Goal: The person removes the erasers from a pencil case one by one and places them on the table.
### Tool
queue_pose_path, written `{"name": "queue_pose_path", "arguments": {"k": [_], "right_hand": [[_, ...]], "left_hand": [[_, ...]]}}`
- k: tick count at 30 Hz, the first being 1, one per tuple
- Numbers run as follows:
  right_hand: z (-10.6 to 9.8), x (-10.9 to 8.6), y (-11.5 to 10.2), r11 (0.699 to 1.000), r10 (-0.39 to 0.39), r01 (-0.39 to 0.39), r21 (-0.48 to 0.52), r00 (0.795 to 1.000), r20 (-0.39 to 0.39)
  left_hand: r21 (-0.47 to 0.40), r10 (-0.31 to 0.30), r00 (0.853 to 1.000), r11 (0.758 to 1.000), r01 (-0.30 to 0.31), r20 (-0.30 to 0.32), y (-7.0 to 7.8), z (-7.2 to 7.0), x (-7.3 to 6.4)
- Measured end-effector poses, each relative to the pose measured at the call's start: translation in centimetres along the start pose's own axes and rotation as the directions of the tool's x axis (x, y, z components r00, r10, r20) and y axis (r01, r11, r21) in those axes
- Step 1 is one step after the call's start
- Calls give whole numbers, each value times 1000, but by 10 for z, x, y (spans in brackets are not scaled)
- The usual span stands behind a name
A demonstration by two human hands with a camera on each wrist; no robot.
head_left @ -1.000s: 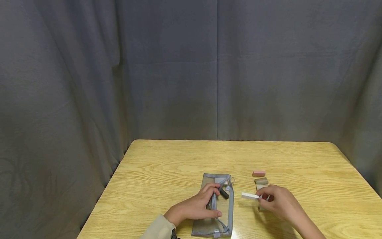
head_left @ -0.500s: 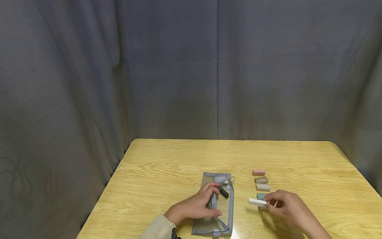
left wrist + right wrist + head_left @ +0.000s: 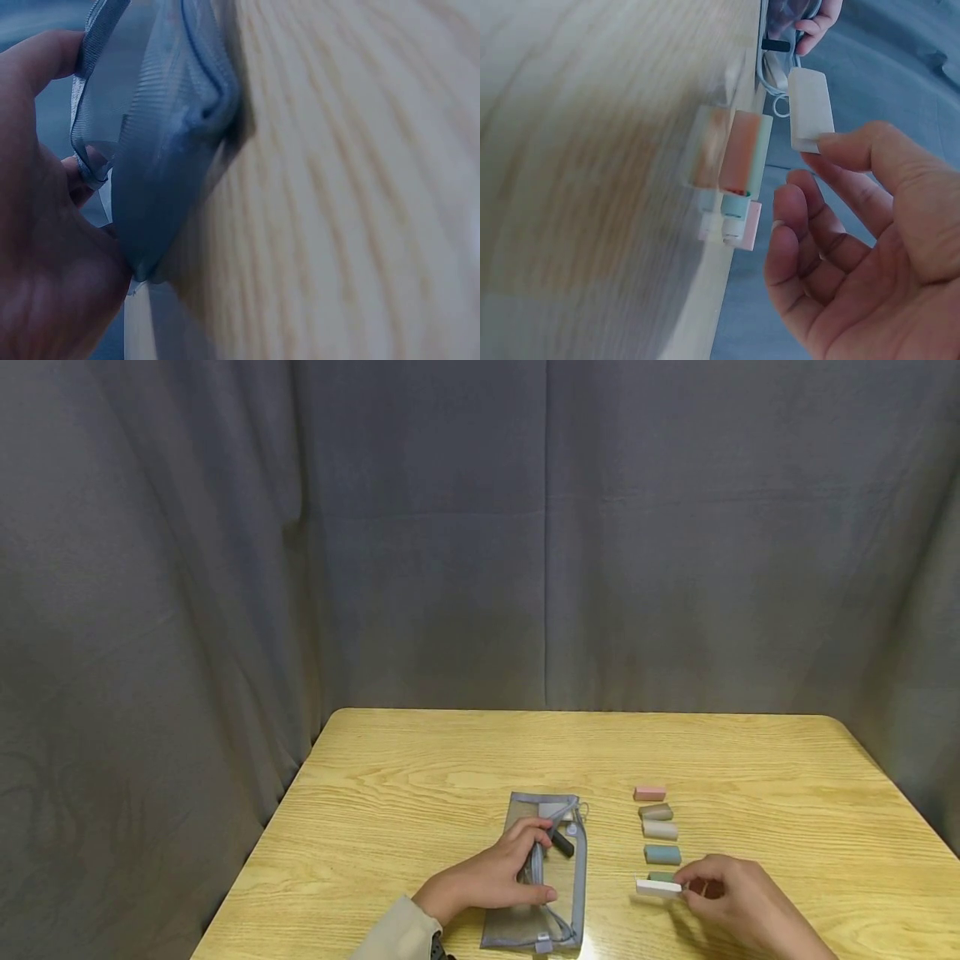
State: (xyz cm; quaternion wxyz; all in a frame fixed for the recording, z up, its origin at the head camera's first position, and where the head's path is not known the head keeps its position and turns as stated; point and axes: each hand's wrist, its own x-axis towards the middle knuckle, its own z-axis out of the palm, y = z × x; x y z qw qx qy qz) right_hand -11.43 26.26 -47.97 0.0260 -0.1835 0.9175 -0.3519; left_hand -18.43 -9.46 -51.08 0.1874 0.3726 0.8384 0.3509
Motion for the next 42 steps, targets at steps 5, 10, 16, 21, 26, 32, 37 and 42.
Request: {"name": "queue_pose_path", "arguments": {"k": [5, 10, 16, 21, 26, 32, 37, 42], "right_hand": [[-2, -2, 7, 1000, -2, 2, 7, 999, 40], [-4, -1, 11, 998, 60, -62, 14, 992, 112], [-4, -1, 15, 998, 63, -65, 9, 989, 131], [-3, -1, 17, 997, 69, -71, 8, 989, 132], [-3, -1, 19, 996, 83, -88, 27, 984, 159], [-4, -1, 20, 995, 81, -89, 36, 979, 186], [-5, -2, 18, 995, 99, -101, 3, 979, 179], [-7, -2, 12, 995, 81, -73, -65, 990, 120]], "left_hand": [[6, 1, 1000, 1000, -1, -4, -2, 0, 0], [3, -6, 1000, 1000, 6, -3, -4, 2, 0], [8, -9, 1000, 1000, 9, -5, -3, 2, -1], [0, -15, 1000, 1000, 15, 0, -3, 2, -1], [0, -17, 1000, 1000, 17, 2, -2, 1, -2], [4, -15, 1000, 1000, 15, 2, -2, 1, -1], [9, -11, 1000, 1000, 11, 2, -2, 1, -1], [6, -9, 1000, 1000, 9, 4, -2, 1, -1]]}}
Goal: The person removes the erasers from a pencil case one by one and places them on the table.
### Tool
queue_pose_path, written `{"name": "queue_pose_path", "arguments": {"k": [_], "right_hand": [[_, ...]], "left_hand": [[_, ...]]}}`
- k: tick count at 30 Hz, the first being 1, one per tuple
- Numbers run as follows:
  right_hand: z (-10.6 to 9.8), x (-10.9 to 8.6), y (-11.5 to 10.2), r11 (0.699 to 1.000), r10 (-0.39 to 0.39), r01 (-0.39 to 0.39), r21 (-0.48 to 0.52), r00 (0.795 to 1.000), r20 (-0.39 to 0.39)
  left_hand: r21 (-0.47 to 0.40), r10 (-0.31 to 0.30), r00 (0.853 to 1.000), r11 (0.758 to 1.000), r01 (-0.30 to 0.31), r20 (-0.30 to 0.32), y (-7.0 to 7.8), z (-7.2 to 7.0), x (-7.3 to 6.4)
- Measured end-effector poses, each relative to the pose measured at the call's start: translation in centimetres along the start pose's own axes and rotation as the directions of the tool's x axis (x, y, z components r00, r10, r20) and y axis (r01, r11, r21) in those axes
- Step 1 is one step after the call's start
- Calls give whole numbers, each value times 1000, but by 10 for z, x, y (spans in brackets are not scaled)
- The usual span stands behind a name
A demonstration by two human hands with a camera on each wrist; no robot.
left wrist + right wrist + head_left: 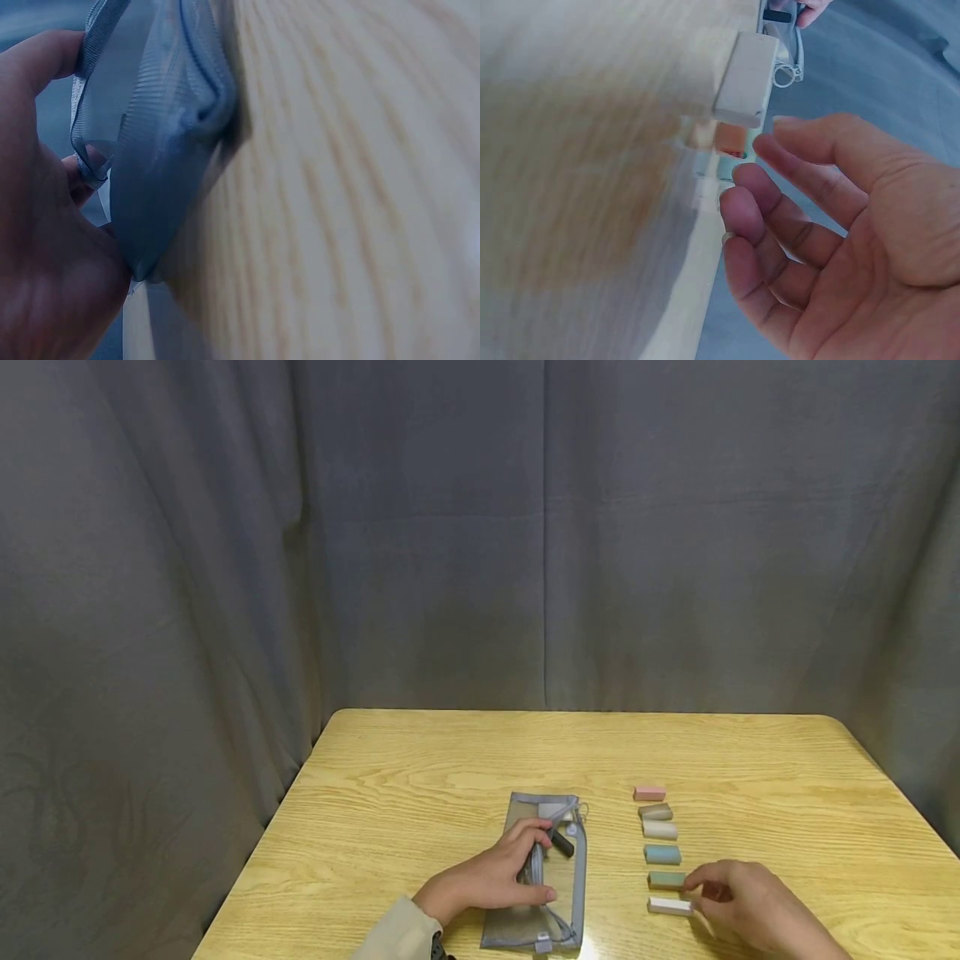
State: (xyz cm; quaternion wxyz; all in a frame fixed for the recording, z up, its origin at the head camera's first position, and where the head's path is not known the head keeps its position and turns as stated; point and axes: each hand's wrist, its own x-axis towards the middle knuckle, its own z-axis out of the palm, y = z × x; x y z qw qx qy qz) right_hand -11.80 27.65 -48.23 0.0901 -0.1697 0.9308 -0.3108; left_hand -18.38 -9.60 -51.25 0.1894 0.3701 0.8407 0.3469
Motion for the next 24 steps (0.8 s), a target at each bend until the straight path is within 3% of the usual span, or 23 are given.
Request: {"name": "queue_pose_path", "arguments": {"k": [11, 19, 24], "right_hand": [[0, 11, -21, 999, -37, 35, -26, 997, -64], [6, 26, -37, 997, -71, 73, 27, 995, -73], [13, 38, -48, 997, -82, 81, -20, 990, -110]], "left_hand": [[-11, -4, 1000, 1000, 4, 2, 1, 0, 0], [-4, -10, 1000, 1000, 10, -3, 1, 1, -1], [0, -3, 1000, 1000, 3, -7, 1, 0, 0]]}}
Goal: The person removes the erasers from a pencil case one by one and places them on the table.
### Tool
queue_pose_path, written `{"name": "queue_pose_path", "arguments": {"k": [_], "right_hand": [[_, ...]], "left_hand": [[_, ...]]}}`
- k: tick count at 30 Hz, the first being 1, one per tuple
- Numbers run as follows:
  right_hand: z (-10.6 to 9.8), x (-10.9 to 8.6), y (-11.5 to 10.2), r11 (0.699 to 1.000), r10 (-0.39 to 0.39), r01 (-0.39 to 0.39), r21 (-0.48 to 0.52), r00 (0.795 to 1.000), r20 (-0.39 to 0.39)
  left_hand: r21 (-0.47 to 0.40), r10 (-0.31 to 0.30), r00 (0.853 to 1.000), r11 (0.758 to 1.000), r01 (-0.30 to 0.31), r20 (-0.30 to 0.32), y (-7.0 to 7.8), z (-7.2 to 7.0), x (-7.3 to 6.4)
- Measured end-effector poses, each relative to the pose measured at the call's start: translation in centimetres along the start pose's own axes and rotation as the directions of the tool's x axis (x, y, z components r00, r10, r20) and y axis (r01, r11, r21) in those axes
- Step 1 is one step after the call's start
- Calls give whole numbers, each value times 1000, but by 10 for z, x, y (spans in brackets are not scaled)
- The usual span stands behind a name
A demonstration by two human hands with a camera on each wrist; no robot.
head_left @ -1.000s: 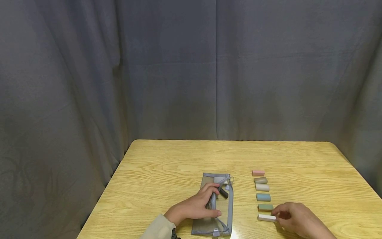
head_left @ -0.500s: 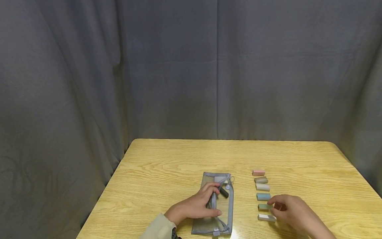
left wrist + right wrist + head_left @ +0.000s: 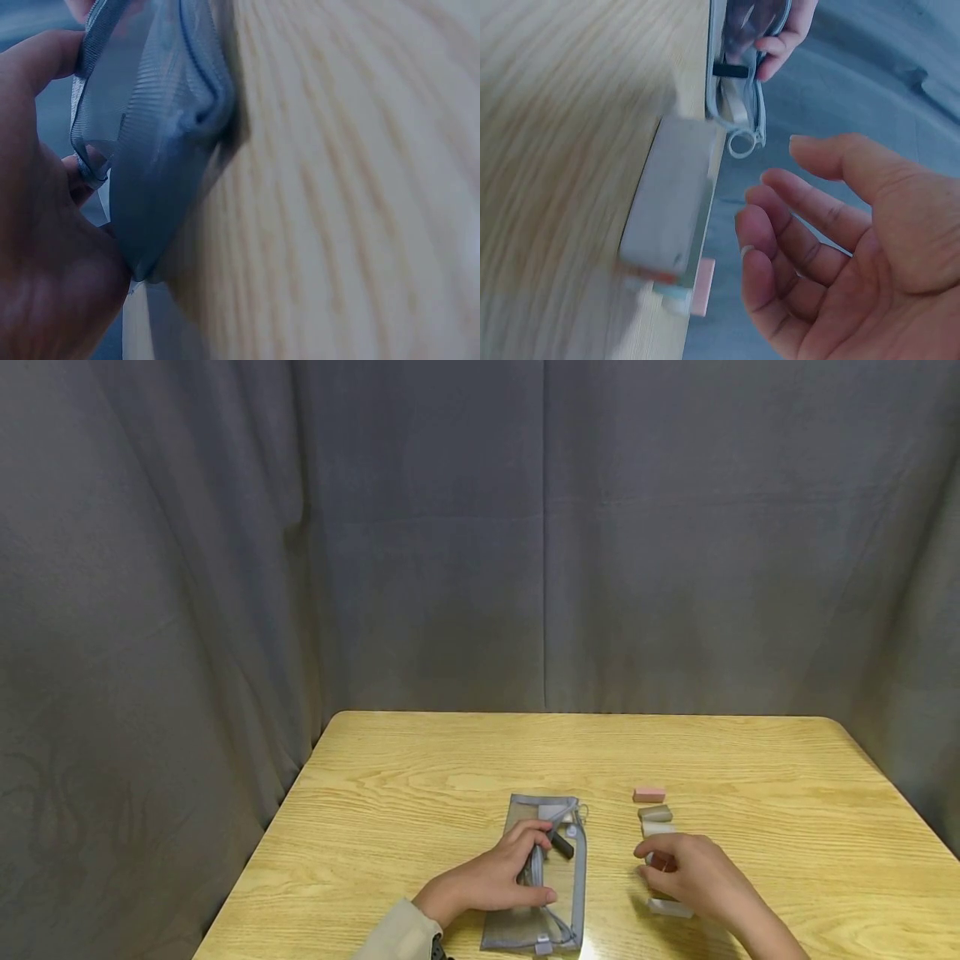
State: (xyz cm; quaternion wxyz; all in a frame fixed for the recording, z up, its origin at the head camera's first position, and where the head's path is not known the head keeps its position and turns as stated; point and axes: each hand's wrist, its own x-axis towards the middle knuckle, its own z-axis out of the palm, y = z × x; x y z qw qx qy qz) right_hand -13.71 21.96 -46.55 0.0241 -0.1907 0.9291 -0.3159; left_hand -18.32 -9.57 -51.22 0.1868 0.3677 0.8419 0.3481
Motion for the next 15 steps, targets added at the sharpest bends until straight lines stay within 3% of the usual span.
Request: {"name": "queue_pose_path", "arguments": {"k": [11, 15], "right_hand": [[15, 26, -18, 999, -20, 19, -46, 1000, -16], [19, 33, -26, 999, 26, -26, -30, 1000, -6]], "left_hand": [[-17, 2, 1000, 1000, -2, -1, -3, 1, 1], [-21, -4, 1000, 1000, 4, 4, -2, 0, 0]]}}
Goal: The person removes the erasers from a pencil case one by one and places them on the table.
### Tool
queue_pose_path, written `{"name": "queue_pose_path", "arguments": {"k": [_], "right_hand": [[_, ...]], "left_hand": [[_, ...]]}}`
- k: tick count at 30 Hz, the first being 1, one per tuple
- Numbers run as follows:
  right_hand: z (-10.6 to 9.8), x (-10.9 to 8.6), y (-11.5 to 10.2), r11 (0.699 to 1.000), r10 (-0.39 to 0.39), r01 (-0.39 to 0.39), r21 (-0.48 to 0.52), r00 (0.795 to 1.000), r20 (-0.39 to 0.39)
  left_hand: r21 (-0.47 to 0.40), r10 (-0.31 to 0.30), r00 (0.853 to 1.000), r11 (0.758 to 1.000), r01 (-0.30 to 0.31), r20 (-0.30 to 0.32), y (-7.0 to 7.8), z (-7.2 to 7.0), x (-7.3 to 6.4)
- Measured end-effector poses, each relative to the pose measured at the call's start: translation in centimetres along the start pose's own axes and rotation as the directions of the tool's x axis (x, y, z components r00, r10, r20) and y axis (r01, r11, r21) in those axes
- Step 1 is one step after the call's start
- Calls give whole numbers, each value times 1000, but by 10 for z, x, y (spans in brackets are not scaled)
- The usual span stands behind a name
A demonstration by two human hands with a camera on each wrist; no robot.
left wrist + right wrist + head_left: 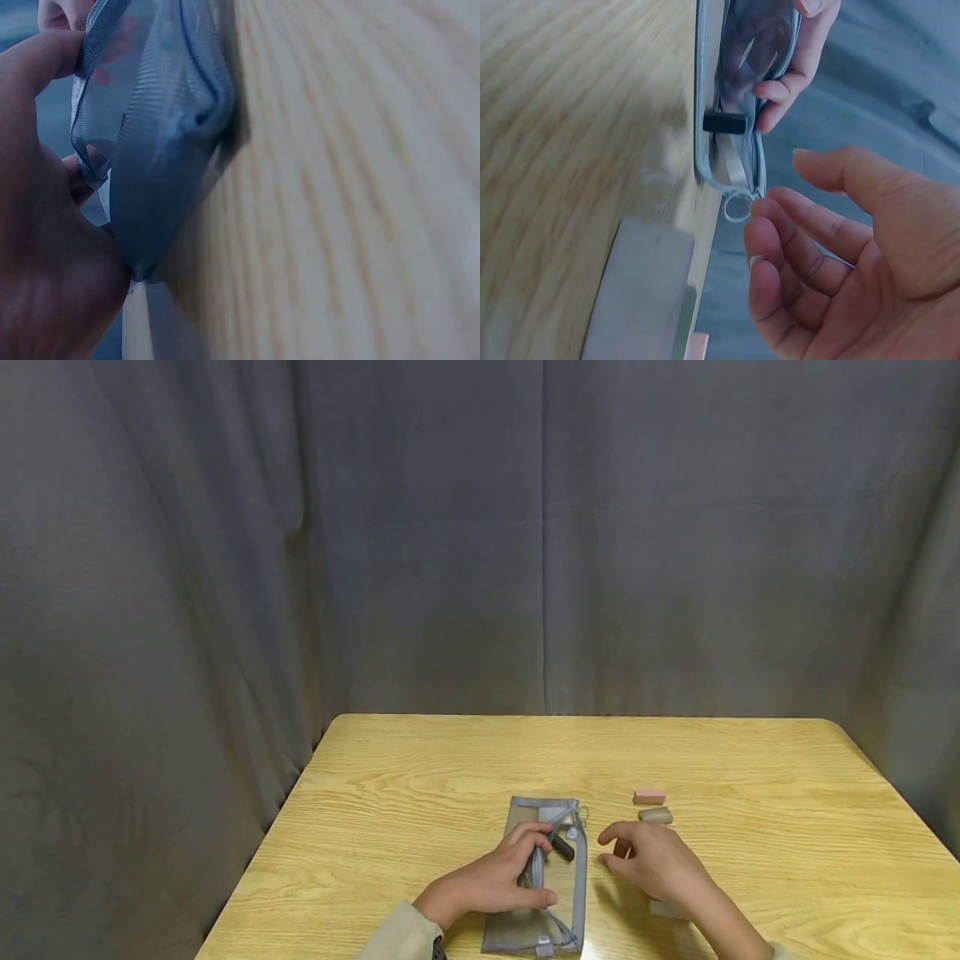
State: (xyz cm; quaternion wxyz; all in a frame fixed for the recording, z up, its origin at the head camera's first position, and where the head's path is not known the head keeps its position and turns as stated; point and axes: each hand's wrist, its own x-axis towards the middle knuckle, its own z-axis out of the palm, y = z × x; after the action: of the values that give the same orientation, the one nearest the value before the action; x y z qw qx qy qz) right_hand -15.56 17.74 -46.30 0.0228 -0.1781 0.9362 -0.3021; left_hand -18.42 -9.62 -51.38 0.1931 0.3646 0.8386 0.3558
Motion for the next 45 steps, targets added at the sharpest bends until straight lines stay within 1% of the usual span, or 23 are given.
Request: {"name": "queue_pose_path", "arguments": {"k": [3, 6, 17, 24, 28, 32, 37, 45], "right_hand": [[4, 5, -6, 999, 41, -41, 11, 999, 1], [8, 10, -9, 998, 56, -56, 12, 998, -4], [18, 19, -15, 999, 38, -38, 11, 999, 1], [23, 23, -20, 997, 66, -66, -37, 998, -16], [26, 26, -24, 994, 97, -98, -42, 995, -23], [30, 28, -27, 990, 133, -133, -46, 991, -13], [34, 31, -28, 986, 145, -143, -83, 989, 10], [39, 33, -27, 980, 164, -159, -115, 986, 30]], "left_hand": [[10, 1, 1000, 1000, -1, -3, 1, 0, 0], [20, 3, 1000, 1000, -3, -9, 2, -1, 0], [19, -2, 1000, 1000, 2, -5, 4, -1, -1], [16, -7, 1000, 1000, 7, -4, 3, -1, 0], [14, -3, 1000, 1000, 3, -5, 3, 0, 0], [4, -5, 1000, 1000, 5, -2, 2, 0, 0], [1, -3, 1000, 1000, 3, -6, 2, 0, -1], [11, 4, 1000, 1000, -4, -10, 3, 0, -1]]}}
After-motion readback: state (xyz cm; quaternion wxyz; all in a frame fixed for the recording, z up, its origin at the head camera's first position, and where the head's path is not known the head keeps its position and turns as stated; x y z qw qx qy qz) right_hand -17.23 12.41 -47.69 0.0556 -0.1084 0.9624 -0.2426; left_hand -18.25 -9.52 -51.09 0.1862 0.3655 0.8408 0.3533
